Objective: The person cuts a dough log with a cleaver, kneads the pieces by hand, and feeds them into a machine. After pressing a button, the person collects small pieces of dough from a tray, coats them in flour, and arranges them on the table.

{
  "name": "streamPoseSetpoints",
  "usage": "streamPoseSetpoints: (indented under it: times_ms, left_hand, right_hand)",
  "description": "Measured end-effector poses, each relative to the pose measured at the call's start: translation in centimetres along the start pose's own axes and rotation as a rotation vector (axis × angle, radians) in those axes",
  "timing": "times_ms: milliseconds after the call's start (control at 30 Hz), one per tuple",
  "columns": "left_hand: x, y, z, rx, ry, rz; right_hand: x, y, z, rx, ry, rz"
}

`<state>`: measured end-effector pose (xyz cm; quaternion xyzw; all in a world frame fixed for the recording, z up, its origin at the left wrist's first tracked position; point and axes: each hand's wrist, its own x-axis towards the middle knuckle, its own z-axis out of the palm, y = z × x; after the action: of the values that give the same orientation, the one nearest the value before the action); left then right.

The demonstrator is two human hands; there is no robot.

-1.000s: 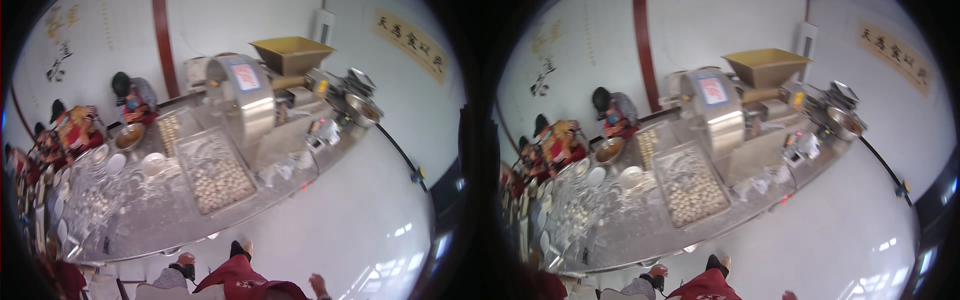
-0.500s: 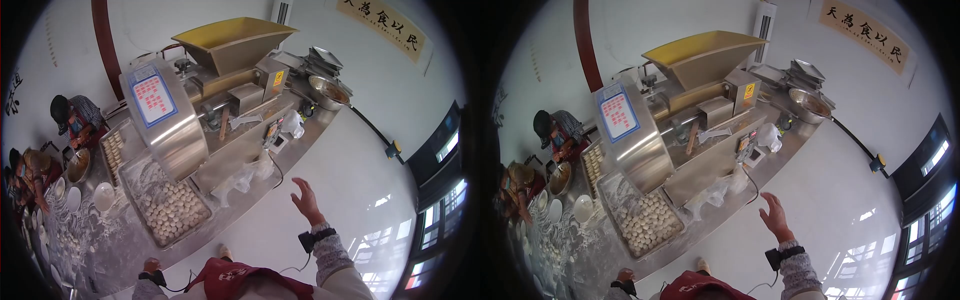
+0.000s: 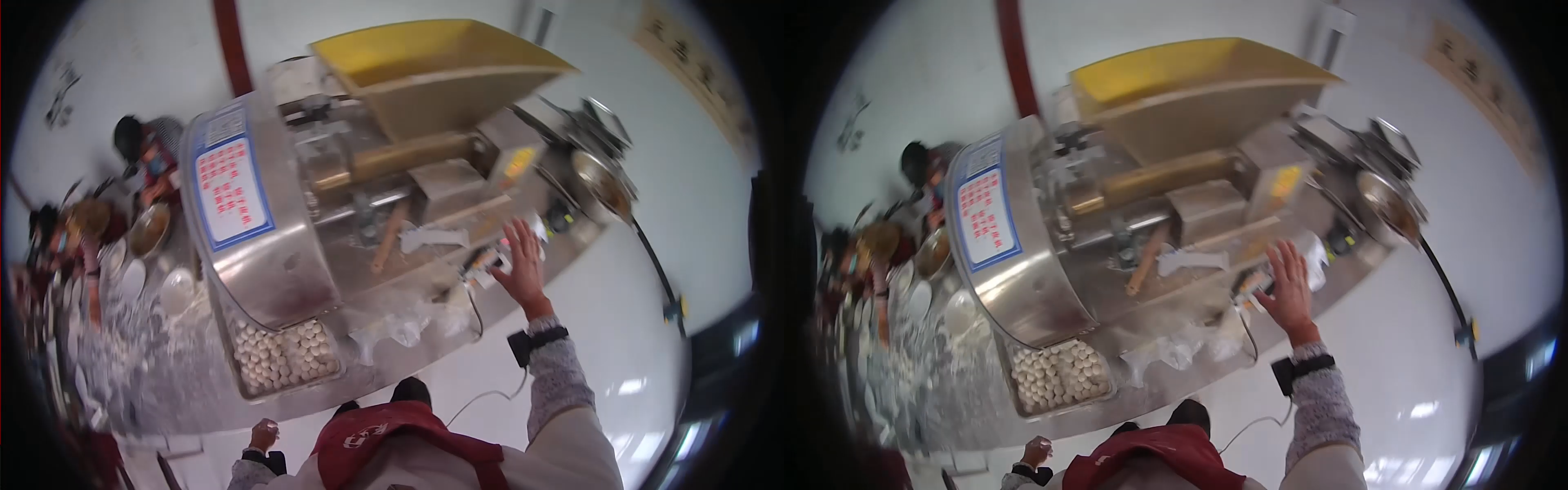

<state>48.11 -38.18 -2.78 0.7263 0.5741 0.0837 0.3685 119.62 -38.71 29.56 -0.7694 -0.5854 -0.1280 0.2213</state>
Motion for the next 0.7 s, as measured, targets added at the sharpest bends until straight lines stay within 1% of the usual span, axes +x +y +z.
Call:
streamPoseSetpoints:
  times_ms: [33, 67, 100, 133, 167, 200, 233, 267, 300, 333, 367, 400, 433, 467, 500, 533, 600, 633, 700]
  left_hand:
    - [-2.6, 0.4, 2.7, -0.318, -0.078, -0.45]
    - [-4.2, -0.3, 4.9, -0.348, -0.055, -0.476]
    - [-6.3, -0.7, 7.7, -0.335, -0.039, -0.576]
    - [-8.0, 1.0, 9.5, -0.325, -0.025, -0.676]
    - [-10.2, -2.9, 14.1, -0.118, 0.011, -0.333]
    - [-11.0, -1.6, 16.4, -0.235, -0.085, -0.593]
    - [-11.9, 2.5, 16.5, 0.157, -0.126, -0.299]
    - [-12.0, 5.2, 17.4, 0.409, -0.16, -0.119]
    - [-12.6, 7.4, 19.1, 0.234, -0.038, -0.177]
    - [-12.8, 9.2, 20.6, 0.394, 0.106, 0.006]
    - [-13.1, 11.6, 21.6, 0.267, 0.091, -0.08]
    - [-13.0, 14.2, 22.2, 0.251, 0.115, -0.113]
    - [-12.8, 16.9, 22.6, -0.056, 0.106, -0.36]
    - [-12.7, 18.9, 23.3, -0.372, 0.094, -0.588]
    - [-12.8, 20.0, 24.4, -0.397, 0.102, -0.623]
    - [-13.2, 19.8, 26.0, -0.416, 0.126, -0.633]
    - [-14.6, 19.1, 29.5, -0.083, 0.129, -0.348]
    - [-15.2, 19.9, 29.8, -0.098, 0.139, -0.357]
    - [-15.9, 23.0, 28.3, -0.664, 0.242, -0.809]
  right_hand:
    - [0.6, 1.0, 0.6, 0.014, -0.041, -0.043]
    - [1.1, 2.1, 1.5, -0.011, -0.103, -0.091]
    - [1.3, 2.7, 2.1, 0.03, -0.138, -0.099]
    - [1.5, 3.0, 2.4, 0.058, -0.123, -0.131]
    - [1.6, 3.9, 2.9, 0.072, -0.098, -0.188]
    - [1.6, 5.1, 3.8, 0.051, -0.089, -0.21]
    - [1.6, 5.6, 4.1, 0.053, -0.067, -0.25]
    - [1.8, 5.9, 4.1, 0.075, -0.054, -0.291]
    - [2.0, 6.5, 4.6, 0.065, -0.021, -0.341]
    - [2.3, 6.7, 4.7, 0.048, 0.015, -0.405]
    - [2.5, 7.0, 4.8, 0.024, 0.027, -0.436]
    - [2.9, 7.3, 4.9, -0.004, 0.051, -0.467]
    - [3.1, 7.4, 4.9, 0.011, 0.054, -0.505]
    - [3.1, 7.5, 4.9, -0.028, 0.038, -0.486]
    - [3.2, 7.5, 4.8, -0.068, 0.024, -0.463]
    - [3.4, 7.4, 4.8, -0.058, 0.031, -0.493]
    - [3.2, 7.3, 4.5, -0.095, 0.016, -0.498]
    - [2.9, 7.1, 4.2, -0.122, -0.025, -0.483]
    - [2.9, 7.2, 4.2, -0.121, -0.019, -0.514]
